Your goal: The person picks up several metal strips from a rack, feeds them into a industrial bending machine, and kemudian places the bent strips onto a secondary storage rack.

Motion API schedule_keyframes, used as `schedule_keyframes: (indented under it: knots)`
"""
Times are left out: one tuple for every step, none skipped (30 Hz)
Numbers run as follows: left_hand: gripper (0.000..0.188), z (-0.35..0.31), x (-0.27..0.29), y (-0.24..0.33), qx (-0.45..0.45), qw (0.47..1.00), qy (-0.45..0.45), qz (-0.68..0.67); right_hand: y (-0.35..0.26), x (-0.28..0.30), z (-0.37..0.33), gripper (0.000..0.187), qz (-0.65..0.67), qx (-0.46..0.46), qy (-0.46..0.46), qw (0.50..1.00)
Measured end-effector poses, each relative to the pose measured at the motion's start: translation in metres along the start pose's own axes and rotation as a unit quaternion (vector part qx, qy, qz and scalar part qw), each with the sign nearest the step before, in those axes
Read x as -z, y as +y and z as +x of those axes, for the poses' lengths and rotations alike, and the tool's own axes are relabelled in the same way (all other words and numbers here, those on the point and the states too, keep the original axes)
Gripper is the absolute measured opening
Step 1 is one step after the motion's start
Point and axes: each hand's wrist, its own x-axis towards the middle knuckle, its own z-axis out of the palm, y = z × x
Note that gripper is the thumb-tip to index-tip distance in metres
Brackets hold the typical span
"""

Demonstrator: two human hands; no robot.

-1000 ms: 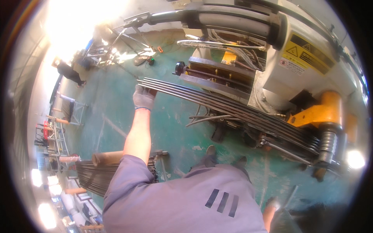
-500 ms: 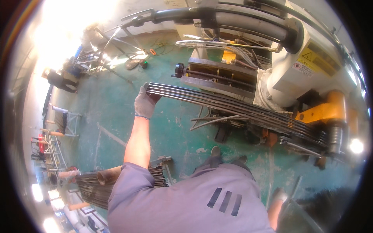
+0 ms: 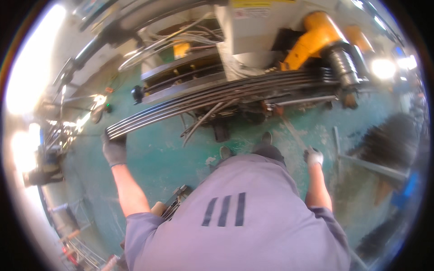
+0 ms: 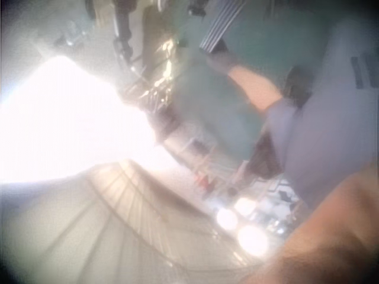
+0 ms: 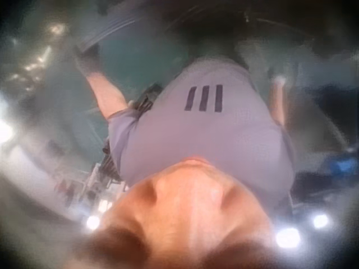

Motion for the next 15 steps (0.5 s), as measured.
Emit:
schedule_keyframes:
  knots:
    - [0.046,-0.004,-0.003,-0.002,-0.018,1.000,0.009,-0.007,-0.010,-0.004,-0.004,0.028,-0.003,-0.015,-0.018,1.000]
    - [0.049,0.000,0.002,-0.002,-0.014,0.998,-0.045,-0.033,-0.013,-0.006,-0.004,0.029,0.005,-0.013,-0.016,1.000]
    - [0.053,0.002,0.010,0.000,-0.035,0.997,-0.057,-0.033,-0.029,-0.013,-0.009,0.032,-0.004,-0.019,-0.033,0.999]
    - [0.057,0.006,0.016,0.000,-0.056,0.996,-0.068,-0.034,-0.033,-0.008,-0.002,0.032,-0.010,-0.017,-0.045,0.999]
    - [0.061,0.008,0.020,0.000,-0.059,0.989,-0.126,-0.055,-0.035,-0.003,0.009,0.032,-0.016,-0.015,-0.058,0.998]
    - [0.065,0.009,0.027,0.001,-0.065,0.978,-0.180,-0.077,-0.039,0.002,0.023,0.032,-0.023,-0.012,-0.074,0.997]
    - [0.069,0.006,0.048,0.002,-0.084,0.976,-0.172,-0.101,-0.044,0.007,0.039,0.031,-0.010,-0.015,-0.080,0.997]
    - [0.068,0.003,-0.001,-0.022,-0.122,0.987,0.073,-0.075,-0.040,0.021,0.049,0.030,-0.011,-0.028,-0.055,0.998]
    - [0.068,-0.008,-0.043,-0.041,-0.132,0.975,0.153,-0.087,-0.038,0.033,0.061,0.030,-0.013,-0.039,-0.040,0.998]
    - [0.069,-0.017,-0.072,-0.057,-0.145,0.956,0.234,-0.100,-0.039,0.044,0.076,0.029,-0.016,-0.047,-0.029,0.998]
    - [0.069,-0.021,-0.076,-0.076,-0.122,0.955,0.248,-0.112,-0.040,0.053,0.094,0.028,-0.019,-0.049,-0.027,0.998]
    - [0.069,-0.026,-0.070,-0.104,-0.098,0.952,0.262,-0.123,-0.042,0.061,0.107,0.026,-0.030,-0.068,-0.040,0.996]
    - [0.069,-0.031,-0.062,-0.133,-0.075,0.949,0.276,-0.132,-0.041,0.069,0.124,0.026,-0.051,-0.091,-0.045,0.993]
    - [0.071,-0.036,-0.056,-0.172,-0.043,0.944,0.302,-0.124,-0.044,0.072,0.142,0.025,-0.072,-0.114,-0.051,0.990]
    - [0.069,-0.045,-0.085,-0.217,0.011,0.931,0.319,-0.177,-0.045,0.075,0.156,0.025,-0.098,-0.118,-0.055,0.987]
